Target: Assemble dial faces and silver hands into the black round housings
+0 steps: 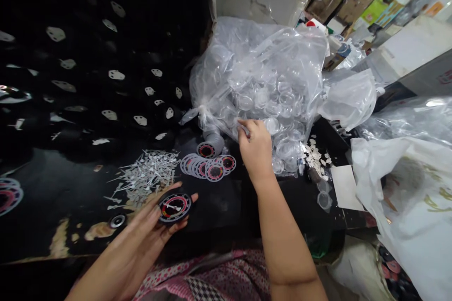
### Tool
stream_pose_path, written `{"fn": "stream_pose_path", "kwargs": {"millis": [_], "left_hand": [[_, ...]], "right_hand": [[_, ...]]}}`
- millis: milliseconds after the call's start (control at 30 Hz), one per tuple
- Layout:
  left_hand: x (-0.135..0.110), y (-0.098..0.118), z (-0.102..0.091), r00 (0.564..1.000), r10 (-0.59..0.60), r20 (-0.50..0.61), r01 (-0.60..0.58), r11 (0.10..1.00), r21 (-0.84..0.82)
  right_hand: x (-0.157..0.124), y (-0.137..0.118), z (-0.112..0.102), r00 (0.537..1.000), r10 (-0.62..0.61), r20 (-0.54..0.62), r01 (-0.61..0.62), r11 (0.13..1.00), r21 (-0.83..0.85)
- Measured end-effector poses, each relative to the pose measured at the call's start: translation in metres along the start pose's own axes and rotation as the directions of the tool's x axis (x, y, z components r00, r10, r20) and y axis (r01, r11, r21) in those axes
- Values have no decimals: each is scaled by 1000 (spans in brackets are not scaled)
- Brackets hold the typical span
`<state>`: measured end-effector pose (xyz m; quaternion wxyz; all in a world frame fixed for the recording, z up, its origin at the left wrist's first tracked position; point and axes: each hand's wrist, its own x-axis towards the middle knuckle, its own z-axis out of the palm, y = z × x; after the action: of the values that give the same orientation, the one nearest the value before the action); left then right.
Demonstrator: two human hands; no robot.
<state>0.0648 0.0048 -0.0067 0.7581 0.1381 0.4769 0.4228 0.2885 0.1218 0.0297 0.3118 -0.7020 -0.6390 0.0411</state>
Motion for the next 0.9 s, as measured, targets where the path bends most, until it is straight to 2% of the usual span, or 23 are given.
{"fn": "stream_pose_path", "kwargs": {"millis": [133,200,400,567,633,733,800,867,900], "left_hand": [[0,4,3,1000,-14,-11,13,1000,-28],[0,6,5,1000,-25,-15,24,999,-36],[-1,14,11,998,-43,-35,42,998,-41],[-3,16,12,996,-68,-59,64,995,-80],[-3,16,10,996,-64,-69,56,993,-109],[-2,19,7,995,-87,-41,79,983,-166],[-1,23,8,991,-135,-9,130,969,-212],[1,29,10,987,-161,14,159,955,-252],[2,32,12,987,-162,23,162,950,-269]], "right_hand": [[0,5,-3,993,5,-122,8,995,104],[1,7,-3,991,19,-134,-7,996,87],[10,-2,-2,1000,2,-3,-2,1000,0],[41,-15,4,999,-29,42,38,976,-215],[48,-17,3,998,-35,52,46,971,-234],[27,-26,-4,996,-92,-18,89,984,-157],[-7,-36,-7,975,-217,-45,217,976,-10],[-45,-48,-10,926,-369,75,358,925,127],[-62,-53,-10,902,-413,126,396,908,140]]}}
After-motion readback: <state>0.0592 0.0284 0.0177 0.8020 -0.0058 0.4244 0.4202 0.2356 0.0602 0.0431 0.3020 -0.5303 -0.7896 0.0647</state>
